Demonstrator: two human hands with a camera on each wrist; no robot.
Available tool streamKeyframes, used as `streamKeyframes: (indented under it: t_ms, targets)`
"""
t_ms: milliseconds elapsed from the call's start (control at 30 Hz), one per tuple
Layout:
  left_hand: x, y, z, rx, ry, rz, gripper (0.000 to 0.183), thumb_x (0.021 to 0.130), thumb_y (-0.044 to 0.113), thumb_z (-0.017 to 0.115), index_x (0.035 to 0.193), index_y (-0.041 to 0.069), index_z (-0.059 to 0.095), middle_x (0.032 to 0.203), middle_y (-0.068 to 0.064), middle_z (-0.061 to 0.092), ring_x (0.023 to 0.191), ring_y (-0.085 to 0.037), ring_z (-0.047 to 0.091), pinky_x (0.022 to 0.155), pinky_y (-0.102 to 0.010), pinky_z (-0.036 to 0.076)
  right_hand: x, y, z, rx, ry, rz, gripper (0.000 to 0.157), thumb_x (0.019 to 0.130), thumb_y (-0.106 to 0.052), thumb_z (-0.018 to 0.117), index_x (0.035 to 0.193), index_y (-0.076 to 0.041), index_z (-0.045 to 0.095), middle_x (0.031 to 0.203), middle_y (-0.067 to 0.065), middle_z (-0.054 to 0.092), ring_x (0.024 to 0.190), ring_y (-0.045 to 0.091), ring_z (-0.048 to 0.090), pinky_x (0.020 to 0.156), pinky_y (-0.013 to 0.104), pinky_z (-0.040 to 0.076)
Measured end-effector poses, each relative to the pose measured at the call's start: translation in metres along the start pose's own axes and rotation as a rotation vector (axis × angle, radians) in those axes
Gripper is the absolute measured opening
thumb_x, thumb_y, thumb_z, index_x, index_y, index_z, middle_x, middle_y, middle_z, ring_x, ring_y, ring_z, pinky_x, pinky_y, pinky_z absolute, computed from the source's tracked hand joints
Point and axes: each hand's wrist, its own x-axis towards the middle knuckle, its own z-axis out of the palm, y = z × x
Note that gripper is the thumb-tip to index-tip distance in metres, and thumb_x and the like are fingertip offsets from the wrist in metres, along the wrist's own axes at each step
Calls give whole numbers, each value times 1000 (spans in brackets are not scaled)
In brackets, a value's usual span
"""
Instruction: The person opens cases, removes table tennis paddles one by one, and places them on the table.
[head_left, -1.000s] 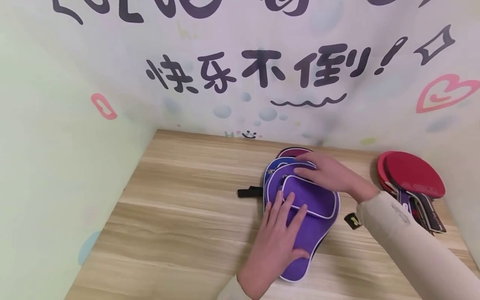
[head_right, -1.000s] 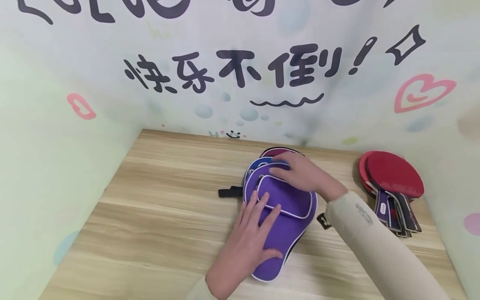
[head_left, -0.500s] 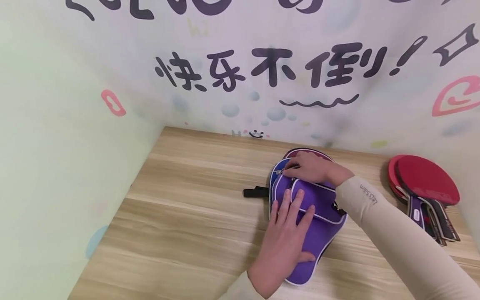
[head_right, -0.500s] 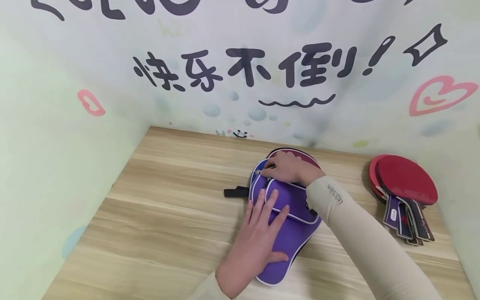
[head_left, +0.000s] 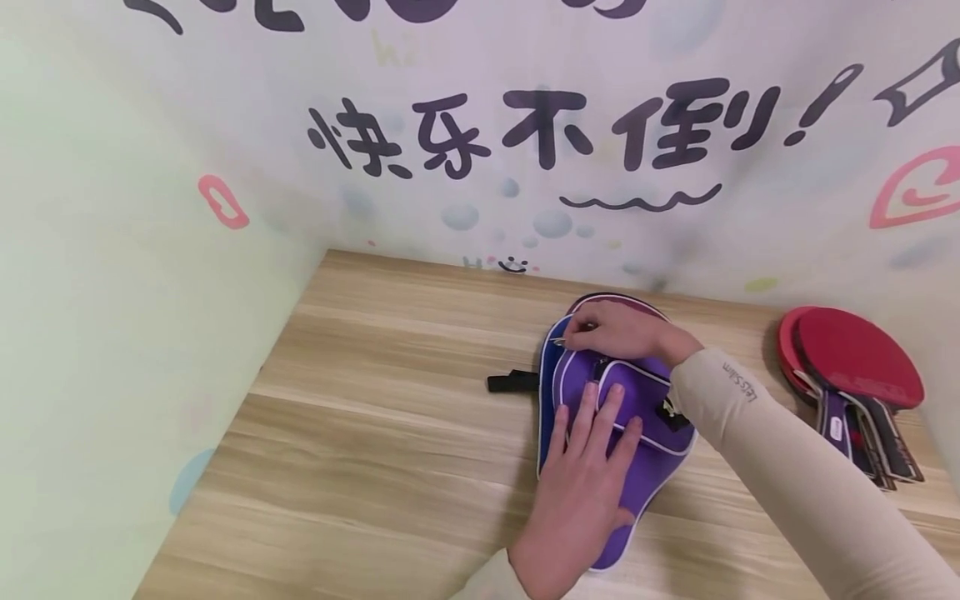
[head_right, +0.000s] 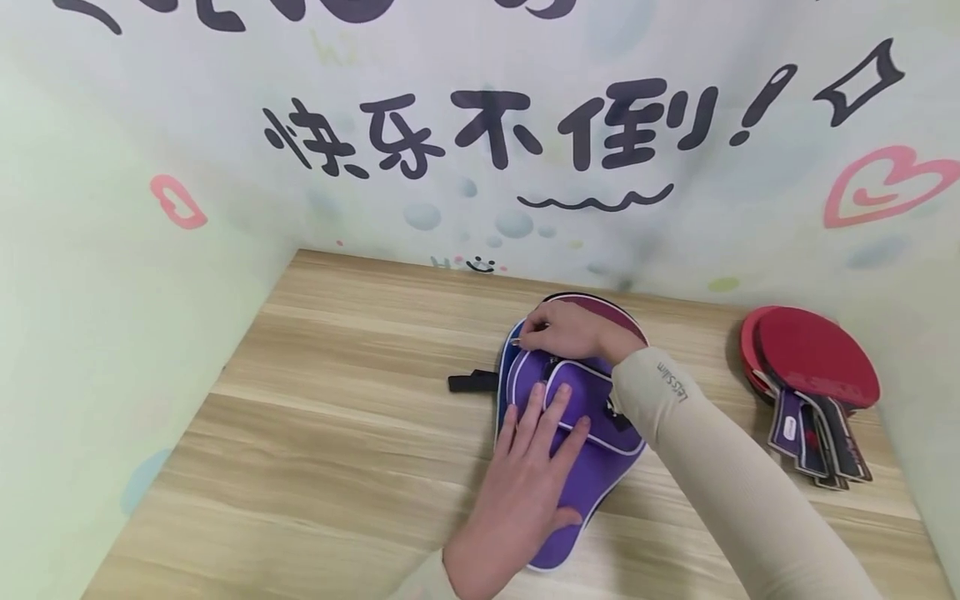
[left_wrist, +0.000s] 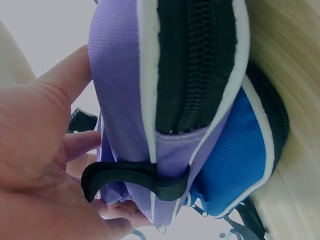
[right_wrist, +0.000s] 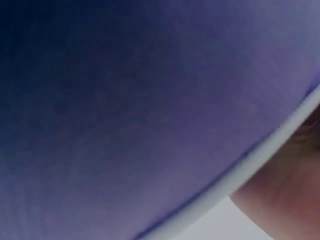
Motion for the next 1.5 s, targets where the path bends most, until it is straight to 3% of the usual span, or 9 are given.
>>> streamKeyframes:
  t_ms: [300,467,700,800,967,1133,1267,1367,1500]
  targets:
    - [1,4,1,-10,32,-42,110,50,67,82,144,30,40,163,-4,6,144,-44,24,110,-48,38,-3,2,4,39,130,118,18,93,-30,56,87,-18,69,87,-2,67,75,13,57,70,27,42]
    - [2,1,1,-11,6,-57,111,51,70,78,146,31,36,163,-4,4,143,-42,26,107,-44,43,-4,9,3,38,153,176,24,93,-31,55,89,-13,69,85,2,68,76,16,58,70,28,43]
    - [0,-6,2,-18,-25,-65,108,55,73,72,147,33,33,164,-2,3,144,-39,27,107,-45,42,-9,36,-1,21,185,274,34,93,-30,53,104,-2,67,100,14,69,87,25,61,77,38,49]
    - [-1,-8,2,-19,-23,-65,108,55,74,72,147,33,34,163,-2,4,144,-39,28,106,-45,43,-15,47,-4,26,201,271,31,93,-27,52,104,-1,65,104,17,68,91,27,61,81,41,48]
    - [0,-12,2,-32,-37,-65,109,55,74,72,148,33,32,163,-3,3,144,-39,29,105,-46,44,-26,61,-8,78,212,260,26,94,-24,54,103,-3,68,100,14,69,86,23,60,74,32,48]
    - [1,-20,2,-76,-86,-76,110,57,75,70,150,34,27,164,-3,0,143,-38,30,104,-47,45,-40,80,-4,160,201,303,34,96,-36,55,100,-6,69,87,7,66,75,15,55,64,27,45]
    - [0,-28,1,-125,-120,-78,109,59,75,67,151,35,24,164,-1,-2,144,-37,30,105,-46,44,-56,92,7,201,249,332,40,96,-46,51,101,-11,70,85,5,66,73,13,56,64,26,45]
    - [-2,-30,0,-155,-132,-68,107,61,74,66,151,35,25,164,-2,-2,144,-36,30,106,-45,44,-63,97,14,161,331,295,37,95,-45,53,104,-14,71,89,4,70,75,11,58,66,23,45]
    - [-3,-32,0,-175,-159,-70,105,63,74,64,151,35,24,164,-4,-2,146,-36,26,108,-42,42,-67,97,19,24,432,177,24,95,-34,57,98,-15,71,86,3,71,72,11,58,65,25,45]
